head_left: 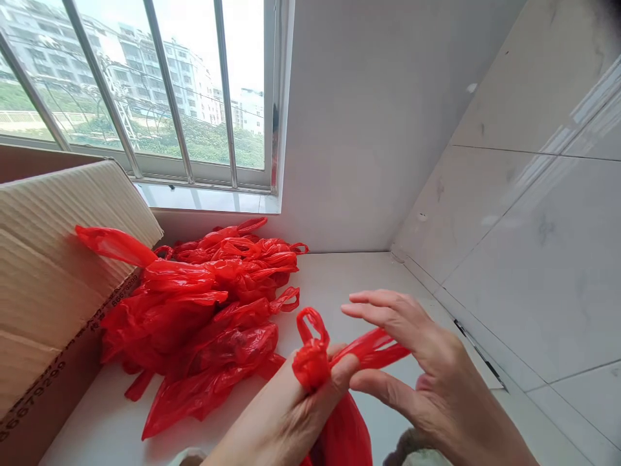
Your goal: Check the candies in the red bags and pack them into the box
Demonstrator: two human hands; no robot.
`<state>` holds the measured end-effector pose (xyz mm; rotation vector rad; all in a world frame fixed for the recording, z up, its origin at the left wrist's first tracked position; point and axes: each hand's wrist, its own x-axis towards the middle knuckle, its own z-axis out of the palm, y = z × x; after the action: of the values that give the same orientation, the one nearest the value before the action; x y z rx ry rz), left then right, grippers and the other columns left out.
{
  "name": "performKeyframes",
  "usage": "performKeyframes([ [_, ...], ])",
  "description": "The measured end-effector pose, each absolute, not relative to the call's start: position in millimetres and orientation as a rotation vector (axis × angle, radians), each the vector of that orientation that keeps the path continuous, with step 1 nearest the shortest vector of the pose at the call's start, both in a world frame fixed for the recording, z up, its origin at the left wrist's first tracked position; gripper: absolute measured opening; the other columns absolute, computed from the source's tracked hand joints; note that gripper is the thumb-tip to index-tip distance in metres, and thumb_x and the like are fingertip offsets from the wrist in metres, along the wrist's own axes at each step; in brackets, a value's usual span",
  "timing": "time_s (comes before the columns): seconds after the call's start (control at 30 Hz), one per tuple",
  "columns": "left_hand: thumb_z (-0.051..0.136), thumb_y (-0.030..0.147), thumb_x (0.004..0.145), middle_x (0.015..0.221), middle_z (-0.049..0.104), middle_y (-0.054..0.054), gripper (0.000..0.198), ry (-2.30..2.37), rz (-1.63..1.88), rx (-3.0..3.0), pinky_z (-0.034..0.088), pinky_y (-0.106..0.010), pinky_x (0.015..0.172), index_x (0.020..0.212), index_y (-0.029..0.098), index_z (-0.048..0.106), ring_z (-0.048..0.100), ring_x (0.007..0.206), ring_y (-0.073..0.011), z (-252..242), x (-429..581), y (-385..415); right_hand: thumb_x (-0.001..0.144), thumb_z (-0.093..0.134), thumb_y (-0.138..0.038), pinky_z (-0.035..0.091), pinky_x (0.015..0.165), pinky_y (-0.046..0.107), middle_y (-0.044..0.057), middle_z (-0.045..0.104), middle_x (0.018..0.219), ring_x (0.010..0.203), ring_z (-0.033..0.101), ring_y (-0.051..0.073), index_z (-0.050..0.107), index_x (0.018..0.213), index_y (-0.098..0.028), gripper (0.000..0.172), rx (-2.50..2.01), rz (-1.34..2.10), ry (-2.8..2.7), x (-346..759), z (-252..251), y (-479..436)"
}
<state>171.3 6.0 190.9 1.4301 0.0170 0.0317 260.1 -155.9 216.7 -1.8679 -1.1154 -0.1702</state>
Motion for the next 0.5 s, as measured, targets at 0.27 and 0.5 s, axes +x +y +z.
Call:
performKeyframes([
  [0.27, 0.037, 0.061, 0.097, 0.071, 0.066, -0.001, 0.046, 0.067, -0.274, 1.202, 0.047, -0.020, 0.056, 0.113, 0.025, 0.060, 0.065, 0.061, -0.0150, 190, 177, 13, 0.085, 0.069, -0.023, 0.052, 0.055, 0.018, -0.003, 0.070, 0.069, 0.055, 0.060, 0.010, 0.071, 0.088, -0.025, 0.004, -1.769, -0.068, -1.126, 253, 222, -158],
  [0.5, 0.073, 0.033, 0.083, 0.089, 0.060, -0.002, 0.023, -0.130, -0.152, 1.221, 0.046, -0.023, 0.071, 0.098, 0.019, 0.061, 0.057, 0.078, -0.0145, 196, 182, 25, 0.081, 0.072, -0.022, 0.054, 0.079, 0.025, 0.001, 0.071, 0.093, 0.085, 0.062, 0.017, 0.072, 0.095, -0.028, 0.015, -1.765, -0.084, -1.532, 253, 201, -159],
])
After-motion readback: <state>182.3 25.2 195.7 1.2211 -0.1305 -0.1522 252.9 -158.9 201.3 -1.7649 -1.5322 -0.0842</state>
